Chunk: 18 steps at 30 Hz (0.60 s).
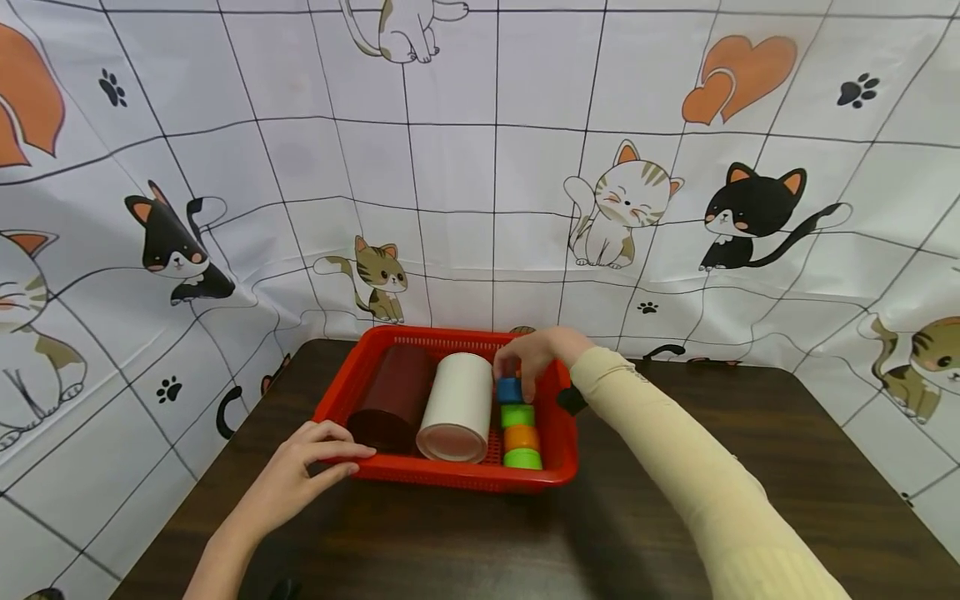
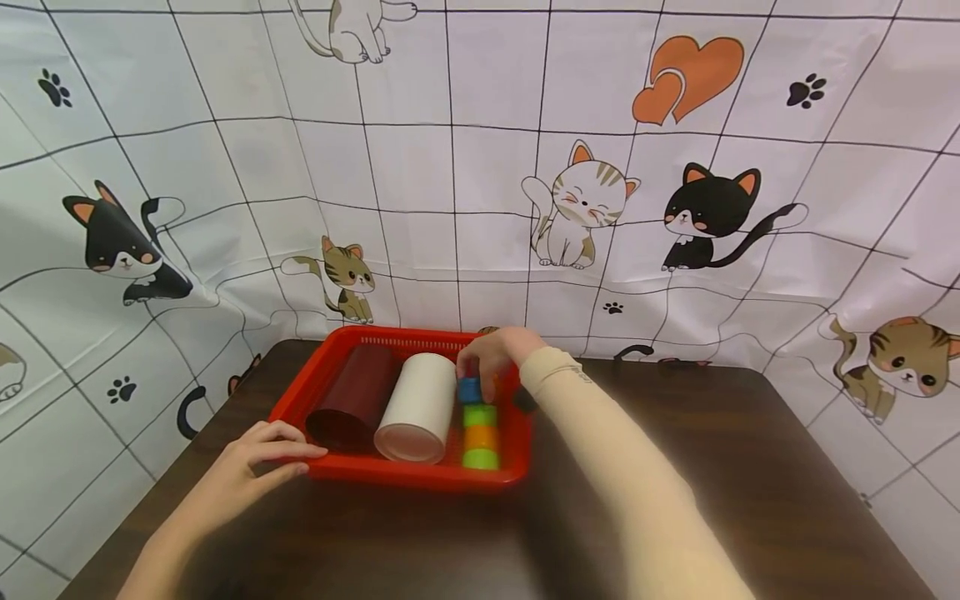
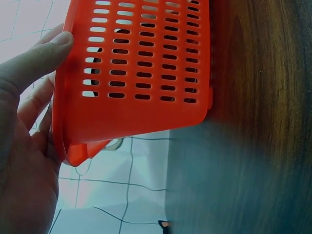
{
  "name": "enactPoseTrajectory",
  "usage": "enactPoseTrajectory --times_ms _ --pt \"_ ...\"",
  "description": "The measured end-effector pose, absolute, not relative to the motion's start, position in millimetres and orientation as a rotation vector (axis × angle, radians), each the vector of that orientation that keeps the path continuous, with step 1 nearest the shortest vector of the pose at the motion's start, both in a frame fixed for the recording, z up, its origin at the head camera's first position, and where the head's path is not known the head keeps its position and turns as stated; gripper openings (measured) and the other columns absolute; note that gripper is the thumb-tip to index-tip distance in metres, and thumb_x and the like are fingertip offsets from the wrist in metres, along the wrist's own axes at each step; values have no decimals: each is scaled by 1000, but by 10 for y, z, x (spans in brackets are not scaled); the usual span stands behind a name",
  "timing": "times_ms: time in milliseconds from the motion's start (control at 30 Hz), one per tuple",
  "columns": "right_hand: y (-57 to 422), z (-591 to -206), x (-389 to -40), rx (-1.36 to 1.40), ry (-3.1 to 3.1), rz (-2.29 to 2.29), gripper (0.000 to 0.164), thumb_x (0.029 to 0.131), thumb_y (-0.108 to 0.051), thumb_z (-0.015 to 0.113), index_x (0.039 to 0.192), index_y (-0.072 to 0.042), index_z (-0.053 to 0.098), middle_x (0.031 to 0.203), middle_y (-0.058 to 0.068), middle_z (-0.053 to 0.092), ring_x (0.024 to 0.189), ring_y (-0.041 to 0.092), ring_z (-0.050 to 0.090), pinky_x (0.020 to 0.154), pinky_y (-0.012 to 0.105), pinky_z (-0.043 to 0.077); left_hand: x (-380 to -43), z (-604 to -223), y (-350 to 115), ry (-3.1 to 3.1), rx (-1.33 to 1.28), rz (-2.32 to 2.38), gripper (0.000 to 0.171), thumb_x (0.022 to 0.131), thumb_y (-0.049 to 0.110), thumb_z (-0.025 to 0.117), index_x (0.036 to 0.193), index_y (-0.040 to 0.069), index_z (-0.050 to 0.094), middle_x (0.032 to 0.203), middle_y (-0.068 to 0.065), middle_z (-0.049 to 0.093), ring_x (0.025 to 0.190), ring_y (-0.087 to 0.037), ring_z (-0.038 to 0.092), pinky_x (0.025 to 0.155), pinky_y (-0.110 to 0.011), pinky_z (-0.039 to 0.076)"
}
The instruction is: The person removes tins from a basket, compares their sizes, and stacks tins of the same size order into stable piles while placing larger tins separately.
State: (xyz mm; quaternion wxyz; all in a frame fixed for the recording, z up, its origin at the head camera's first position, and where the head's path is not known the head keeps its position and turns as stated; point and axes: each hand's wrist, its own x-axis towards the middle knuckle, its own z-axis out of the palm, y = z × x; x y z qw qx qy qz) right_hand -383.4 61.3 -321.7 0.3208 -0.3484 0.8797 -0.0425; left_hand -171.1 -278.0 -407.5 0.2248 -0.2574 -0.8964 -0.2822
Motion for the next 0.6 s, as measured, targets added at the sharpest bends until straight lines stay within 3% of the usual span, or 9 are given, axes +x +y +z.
enactPoseTrajectory --times_ms 267,600 --pt "719 -3121 -3823 -936 2356 -226 53 79 -14 83 125 -15 56 129 8 55 116 24 51 88 29 52 -1712 -4094 -2783 -2437 -737 -783 42 74 4 83 105 32 76 98 16 61 94 0 46 76 -23 45" --pt "878 -3032 -3811 -951 2385 -336 56 83 -14 79 134 -17 57 137 10 54 128 28 48 99 40 51 -1746 -4140 -2804 -2444 -745 -777 45 73 3 83 106 33 76 99 17 61 96 1 46 77 -21 44"
